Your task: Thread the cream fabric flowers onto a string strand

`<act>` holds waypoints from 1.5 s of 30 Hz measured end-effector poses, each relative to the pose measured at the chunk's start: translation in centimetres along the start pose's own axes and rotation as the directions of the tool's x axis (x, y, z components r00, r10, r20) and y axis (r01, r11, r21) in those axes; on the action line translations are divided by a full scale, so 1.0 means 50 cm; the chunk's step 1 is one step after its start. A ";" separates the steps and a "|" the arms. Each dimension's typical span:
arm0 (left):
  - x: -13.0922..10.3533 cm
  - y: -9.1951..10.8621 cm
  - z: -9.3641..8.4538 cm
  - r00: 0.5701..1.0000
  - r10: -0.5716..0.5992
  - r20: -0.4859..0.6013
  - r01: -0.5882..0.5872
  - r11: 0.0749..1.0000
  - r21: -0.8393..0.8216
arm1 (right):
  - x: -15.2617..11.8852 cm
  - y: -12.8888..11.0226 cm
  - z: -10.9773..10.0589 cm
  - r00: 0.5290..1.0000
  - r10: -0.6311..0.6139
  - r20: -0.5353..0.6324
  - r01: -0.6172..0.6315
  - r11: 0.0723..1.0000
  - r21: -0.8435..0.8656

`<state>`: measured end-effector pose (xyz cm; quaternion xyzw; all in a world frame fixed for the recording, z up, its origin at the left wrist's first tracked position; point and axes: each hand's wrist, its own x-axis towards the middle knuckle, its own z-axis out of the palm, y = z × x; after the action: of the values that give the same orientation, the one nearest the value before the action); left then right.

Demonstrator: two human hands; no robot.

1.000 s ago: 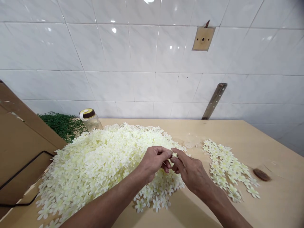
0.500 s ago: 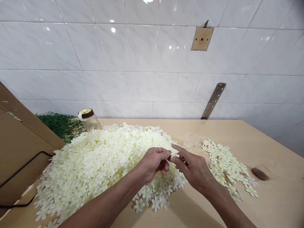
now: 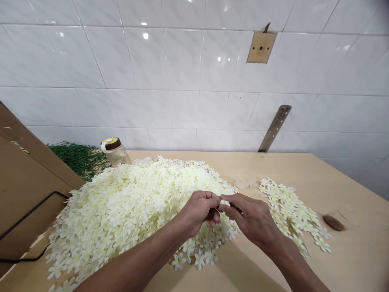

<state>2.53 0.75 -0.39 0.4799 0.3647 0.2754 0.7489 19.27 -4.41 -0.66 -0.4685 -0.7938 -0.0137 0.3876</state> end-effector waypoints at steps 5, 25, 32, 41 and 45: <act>-0.012 0.001 0.008 0.990 0.138 0.003 -0.137 0.976 0.170 | 0.002 -0.002 0.007 0.997 -0.021 -0.079 0.010 0.992 -0.128; -0.026 0.008 0.001 0.847 0.509 0.152 -0.430 0.490 0.758 | 0.000 -0.018 0.018 0.963 0.265 -0.053 -0.247 0.942 0.225; -0.014 0.006 -0.016 0.790 0.592 0.161 -0.465 0.406 0.786 | -0.002 -0.017 -0.005 0.964 0.266 0.002 -0.254 0.919 0.301; -0.008 0.022 -0.029 0.817 0.576 0.026 -0.460 0.624 0.631 | -0.006 0.005 -0.007 0.904 0.420 -0.079 -0.365 0.855 0.368; 0.004 0.017 -0.032 0.929 0.369 0.013 -0.345 0.856 0.386 | -0.008 0.008 0.008 0.901 0.433 -0.034 -0.383 0.828 0.411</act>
<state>1.29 2.07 -0.10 0.6668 0.3387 0.3479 0.5654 19.43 -4.32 -1.35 -0.5377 -0.6354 0.2000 0.5169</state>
